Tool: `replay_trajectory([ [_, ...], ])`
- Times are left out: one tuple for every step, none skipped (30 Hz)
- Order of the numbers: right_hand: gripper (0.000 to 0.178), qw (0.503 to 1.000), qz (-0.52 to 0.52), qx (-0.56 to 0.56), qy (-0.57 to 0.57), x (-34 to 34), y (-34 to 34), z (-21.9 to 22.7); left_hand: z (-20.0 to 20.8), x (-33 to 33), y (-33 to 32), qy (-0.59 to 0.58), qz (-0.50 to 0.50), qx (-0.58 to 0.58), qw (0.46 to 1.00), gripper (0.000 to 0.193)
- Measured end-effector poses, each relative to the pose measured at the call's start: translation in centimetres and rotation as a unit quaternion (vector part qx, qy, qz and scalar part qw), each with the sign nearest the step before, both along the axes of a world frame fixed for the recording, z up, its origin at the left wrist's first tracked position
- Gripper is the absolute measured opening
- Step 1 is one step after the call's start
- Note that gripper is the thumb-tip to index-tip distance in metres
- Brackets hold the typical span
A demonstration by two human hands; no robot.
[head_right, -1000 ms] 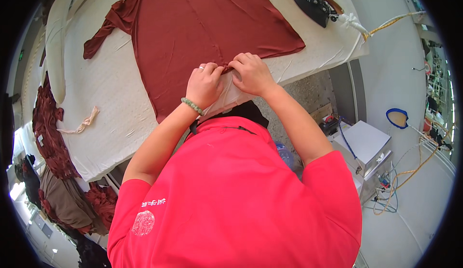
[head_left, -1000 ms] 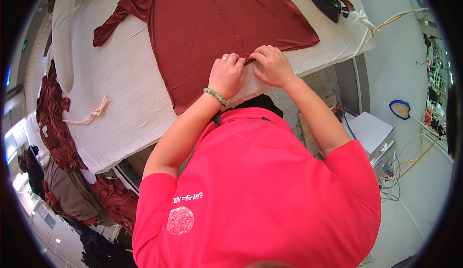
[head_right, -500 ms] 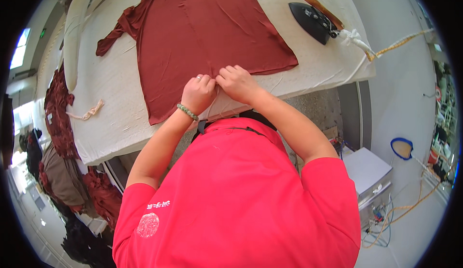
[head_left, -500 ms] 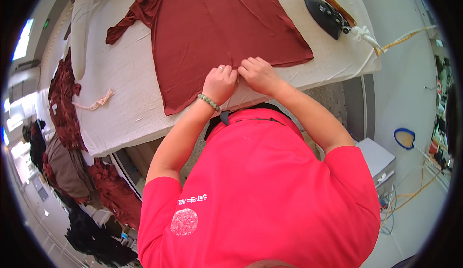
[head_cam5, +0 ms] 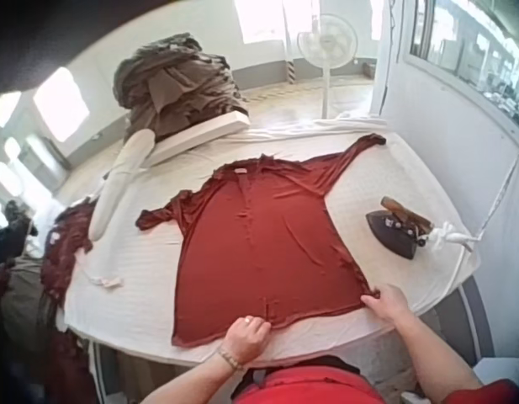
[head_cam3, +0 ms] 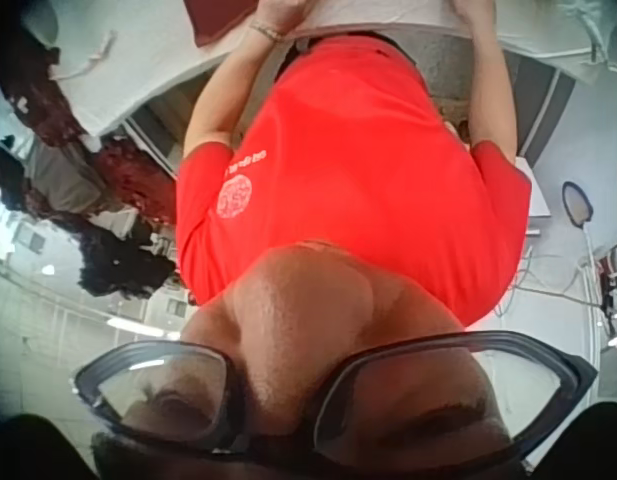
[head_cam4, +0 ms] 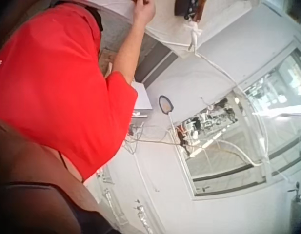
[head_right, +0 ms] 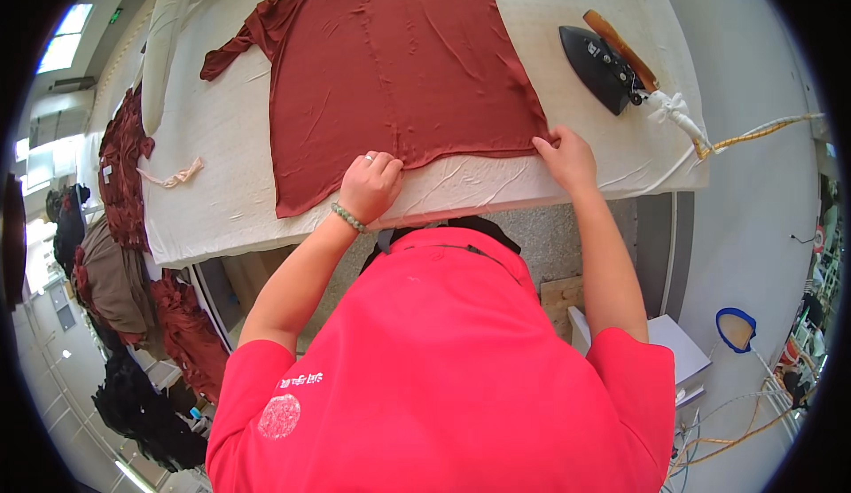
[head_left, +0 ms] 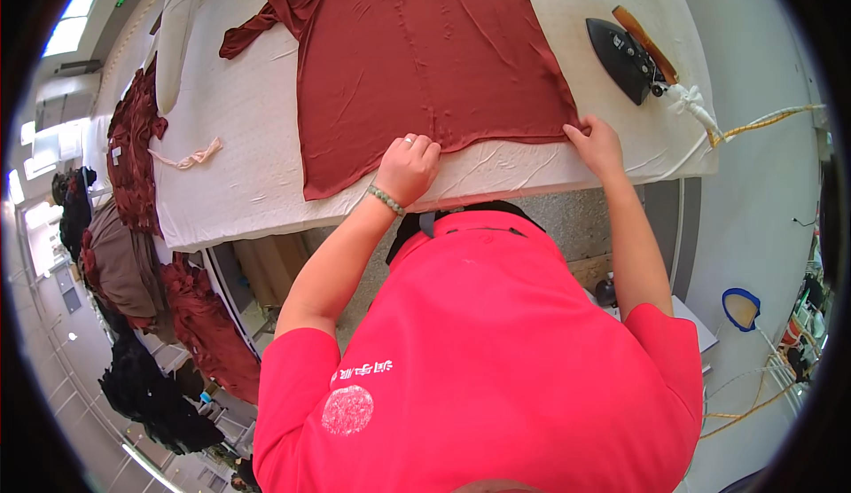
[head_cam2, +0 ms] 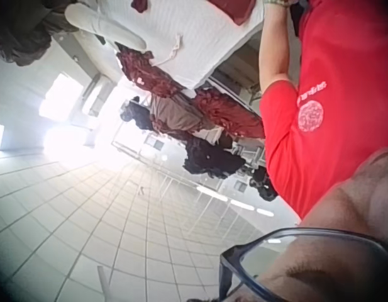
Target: Ironing a red blouse on a professional workbench using a steam iron.
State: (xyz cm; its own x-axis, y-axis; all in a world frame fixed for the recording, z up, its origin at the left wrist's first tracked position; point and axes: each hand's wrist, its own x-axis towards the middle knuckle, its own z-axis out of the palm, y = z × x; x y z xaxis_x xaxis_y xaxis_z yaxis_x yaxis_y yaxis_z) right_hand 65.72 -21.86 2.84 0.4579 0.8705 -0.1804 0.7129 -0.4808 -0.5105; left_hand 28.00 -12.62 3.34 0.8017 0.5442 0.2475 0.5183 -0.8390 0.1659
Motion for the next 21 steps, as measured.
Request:
replay_trajectory([
  [0.029,0.996,0.02,-0.067,0.061,0.7,-0.3,-0.4,-0.1,0.1,0.1,-0.005,-0.003,-0.004,1.0,0.01],
  [0.029,0.994,0.021,-0.075,0.073,1.1,-0.6,-0.7,-0.2,0.1,0.2,-0.01,-0.008,-0.008,1.0,0.011],
  [0.029,0.996,0.002,-0.059,0.062,1.4,-0.8,-0.7,-0.2,0.2,0.2,-0.009,-0.007,-0.014,1.0,0.011],
  [0.028,0.998,-0.016,-0.043,0.05,1.3,-0.9,-0.7,-0.3,0.3,0.3,-0.013,-0.015,-0.012,1.0,0.011],
  [0.028,0.998,-0.043,-0.025,0.029,1.2,-1.0,-0.4,-0.2,0.3,0.3,-0.013,-0.014,-0.013,1.0,0.011],
  [0.028,0.998,-0.038,-0.03,0.043,0.9,-1.1,-0.1,-0.2,0.4,0.4,-0.012,-0.013,-0.015,1.0,0.012],
  [0.031,0.998,-0.046,-0.024,0.034,0.5,-1.2,0.2,-0.1,0.5,0.3,-0.003,-0.013,-0.019,1.0,0.013],
  [0.034,0.998,-0.053,-0.018,0.026,0.1,-1.2,0.5,0.1,0.5,0.3,-0.004,-0.015,-0.02,1.0,0.013],
  [0.037,0.998,-0.054,0.0,0.017,-0.5,-1.3,0.7,0.3,0.5,0.3,-0.01,-0.02,-0.019,1.0,0.012],
  [0.037,0.998,-0.064,-0.014,0.025,-1.1,-1.4,0.8,0.6,0.5,0.2,-0.016,-0.025,-0.016,0.999,0.012],
  [0.037,0.995,-0.096,0.02,0.035,-1.7,-1.6,0.8,1.0,0.4,0.2,-0.022,-0.03,-0.013,0.999,0.011],
  [0.037,0.989,-0.13,0.053,0.043,-2.4,-1.8,0.7,1.3,0.2,0.3,-0.017,-0.035,-0.015,0.999,0.011],
  [0.037,0.981,-0.165,0.086,0.05,-3.2,-2.1,0.5,1.7,0.0,0.4,-0.022,-0.04,-0.043,0.998,0.013],
  [0.037,0.98,-0.173,0.084,0.052,-4.0,-2.3,0.4,2.1,-0.3,0.7,-0.028,-0.046,-0.071,0.996,0.014],
  [0.037,0.97,-0.199,0.129,0.046,-4.9,-2.6,0.2,2.4,-0.7,1.3,-0.022,-0.054,-0.109,0.992,0.016],
  [0.037,0.958,-0.226,0.171,0.038,-6.0,-3.0,0.2,2.6,-1.2,2.1,-0.031,-0.065,-0.108,0.992,0.016],
  [0.038,0.94,-0.251,0.228,0.03,-7.3,-3.3,0.2,2.8,-1.8,3.3,-0.046,-0.052,-0.141,0.988,0.018],
  [0.038,0.939,-0.265,0.218,0.026,-8.8,-3.4,0.4,2.9,-2.3,5.0,-0.061,-0.039,-0.168,0.983,0.02],
  [0.035,0.939,-0.27,0.206,0.062,-10.5,-3.5,0.7,2.9,-2.8,7.0,-0.074,-0.023,-0.195,0.978,0.021],
  [0.033,0.933,-0.286,0.197,0.098,-12.4,-3.5,1.0,2.8,-3.1,9.6,-0.077,-0.033,-0.191,0.978,0.021],
  [0.031,0.905,-0.306,0.144,0.258,-14.6,-3.3,1.2,2.6,-3.2,12.8,-0.104,0.0,-0.218,0.97,0.024],
])
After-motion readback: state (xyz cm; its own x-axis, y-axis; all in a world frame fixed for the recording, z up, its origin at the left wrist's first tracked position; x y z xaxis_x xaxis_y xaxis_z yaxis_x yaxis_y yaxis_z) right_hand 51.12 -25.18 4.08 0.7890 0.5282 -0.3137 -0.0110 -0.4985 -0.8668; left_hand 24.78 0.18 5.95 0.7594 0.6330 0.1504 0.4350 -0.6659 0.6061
